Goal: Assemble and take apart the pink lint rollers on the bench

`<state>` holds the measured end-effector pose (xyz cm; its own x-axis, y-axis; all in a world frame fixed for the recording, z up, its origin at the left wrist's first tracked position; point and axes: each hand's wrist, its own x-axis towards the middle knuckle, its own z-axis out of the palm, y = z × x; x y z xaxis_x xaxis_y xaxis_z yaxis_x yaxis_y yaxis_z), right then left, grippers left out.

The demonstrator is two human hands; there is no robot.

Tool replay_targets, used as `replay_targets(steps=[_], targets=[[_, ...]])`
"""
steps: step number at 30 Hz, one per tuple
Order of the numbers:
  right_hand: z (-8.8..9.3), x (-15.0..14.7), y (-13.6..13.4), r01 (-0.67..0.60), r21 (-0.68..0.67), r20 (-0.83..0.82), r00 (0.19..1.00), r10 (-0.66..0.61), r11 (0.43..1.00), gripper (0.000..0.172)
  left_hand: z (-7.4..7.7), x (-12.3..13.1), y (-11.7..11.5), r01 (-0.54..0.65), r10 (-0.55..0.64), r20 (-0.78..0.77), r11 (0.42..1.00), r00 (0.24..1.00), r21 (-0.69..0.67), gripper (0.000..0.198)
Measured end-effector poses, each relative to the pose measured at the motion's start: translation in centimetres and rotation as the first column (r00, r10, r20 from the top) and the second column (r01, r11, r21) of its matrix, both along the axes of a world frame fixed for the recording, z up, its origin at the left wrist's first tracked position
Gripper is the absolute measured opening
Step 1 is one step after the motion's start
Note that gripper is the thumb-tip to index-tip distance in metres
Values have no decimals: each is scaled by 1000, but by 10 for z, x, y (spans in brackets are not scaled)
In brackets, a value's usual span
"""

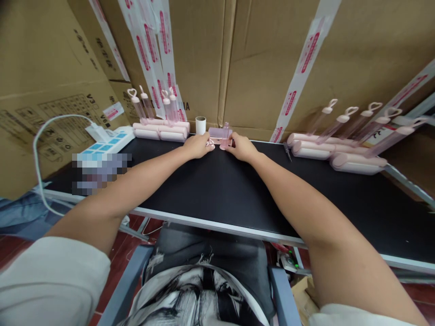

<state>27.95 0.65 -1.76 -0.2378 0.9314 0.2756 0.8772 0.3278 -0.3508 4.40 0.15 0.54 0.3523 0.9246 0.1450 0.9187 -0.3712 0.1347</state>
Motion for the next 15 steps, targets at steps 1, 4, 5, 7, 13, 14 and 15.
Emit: replay_targets(steps=[1,4,5,7,13,14,15], targets=[[0,0,0,6,-2,-5,1000,-6,1000,40,0,0,1,2,-2,-3,1000,1000,1,49],[0,-1,-2,10,-6,-25,1000,-10,1000,40,-1,0,2,-5,5,-10,1000,1000,3,51],[0,0,-2,13,-8,-33,999,-13,1000,41,-1,0,2,-10,10,-9,1000,1000,2,51],[-1,0,-4,21,-7,-49,999,-21,1000,44,0,0,0,-24,24,-9,1000,1000,-4,52],[14,16,-17,113,101,-72,992,-106,988,45,13,2,-18,-38,39,-18,999,999,21,57],[22,25,-20,161,146,-75,986,-152,976,43,17,3,-24,-29,30,-11,999,999,35,57],[32,37,-24,216,199,-85,975,-203,956,41,21,4,-31,-18,19,-2,999,1000,48,56]])
